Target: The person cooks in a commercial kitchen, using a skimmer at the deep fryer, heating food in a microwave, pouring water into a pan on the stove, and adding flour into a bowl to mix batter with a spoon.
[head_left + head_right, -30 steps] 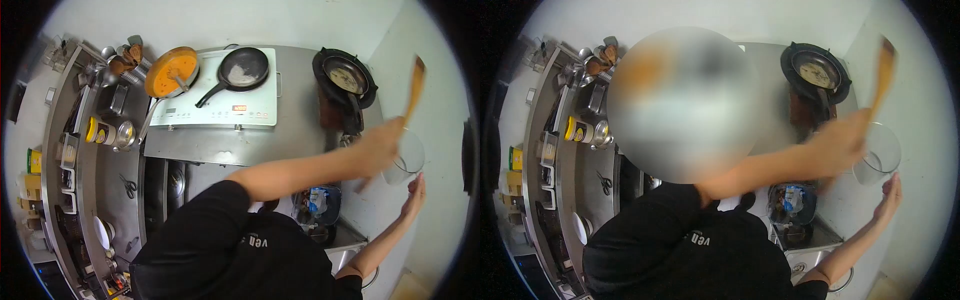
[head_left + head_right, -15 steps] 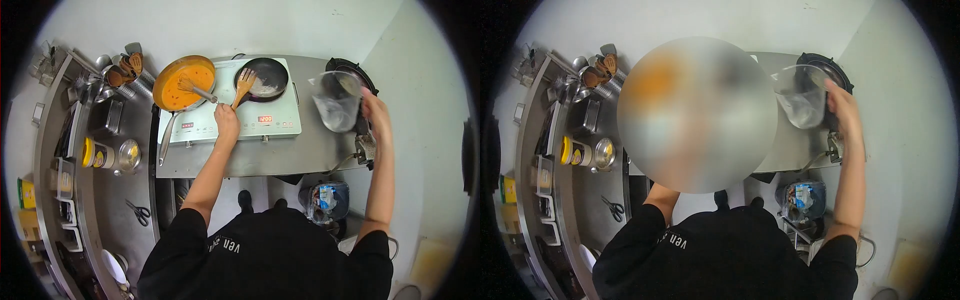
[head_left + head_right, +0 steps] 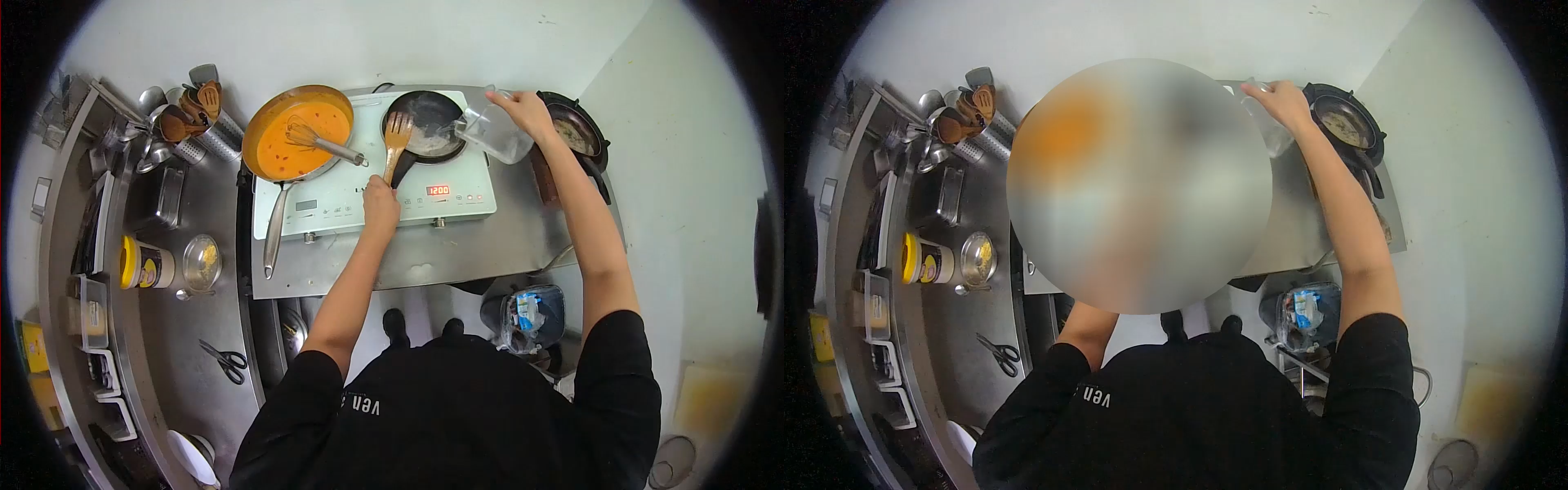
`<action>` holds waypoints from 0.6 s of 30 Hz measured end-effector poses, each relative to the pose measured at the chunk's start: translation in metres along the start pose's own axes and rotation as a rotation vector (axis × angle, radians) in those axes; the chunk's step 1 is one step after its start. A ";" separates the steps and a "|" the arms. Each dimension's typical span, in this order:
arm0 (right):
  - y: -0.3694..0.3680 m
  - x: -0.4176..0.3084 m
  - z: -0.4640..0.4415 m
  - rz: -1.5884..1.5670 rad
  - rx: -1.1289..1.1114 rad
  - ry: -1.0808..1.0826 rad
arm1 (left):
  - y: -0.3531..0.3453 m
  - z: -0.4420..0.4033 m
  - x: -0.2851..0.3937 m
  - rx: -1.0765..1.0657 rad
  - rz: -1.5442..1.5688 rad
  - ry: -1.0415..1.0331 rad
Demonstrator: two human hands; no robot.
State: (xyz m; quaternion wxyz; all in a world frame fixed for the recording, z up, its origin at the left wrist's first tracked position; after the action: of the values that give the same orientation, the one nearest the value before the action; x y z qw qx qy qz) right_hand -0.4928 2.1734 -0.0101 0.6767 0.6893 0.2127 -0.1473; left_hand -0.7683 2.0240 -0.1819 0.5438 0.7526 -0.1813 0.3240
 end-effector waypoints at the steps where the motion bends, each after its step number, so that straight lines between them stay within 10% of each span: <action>1: -0.001 -0.004 -0.004 0.002 -0.001 -0.004 | 0.003 0.004 0.000 0.007 0.006 0.009; 18: 0.000 -0.021 -0.029 0.025 0.099 0.071 | 0.026 0.035 -0.006 0.125 0.113 -0.008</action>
State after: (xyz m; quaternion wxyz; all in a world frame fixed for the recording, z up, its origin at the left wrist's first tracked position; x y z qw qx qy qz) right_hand -0.5131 2.2005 0.0010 0.6356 0.7293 0.2204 -0.1248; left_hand -0.7786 1.9817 -0.1748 0.4757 0.7751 -0.2051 0.3618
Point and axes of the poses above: each hand's wrist, its own z-axis away from the middle knuckle, its own y-axis out of the back of the hand, x = y × z, the point moved 10 cm from there along -z, towards the middle knuckle
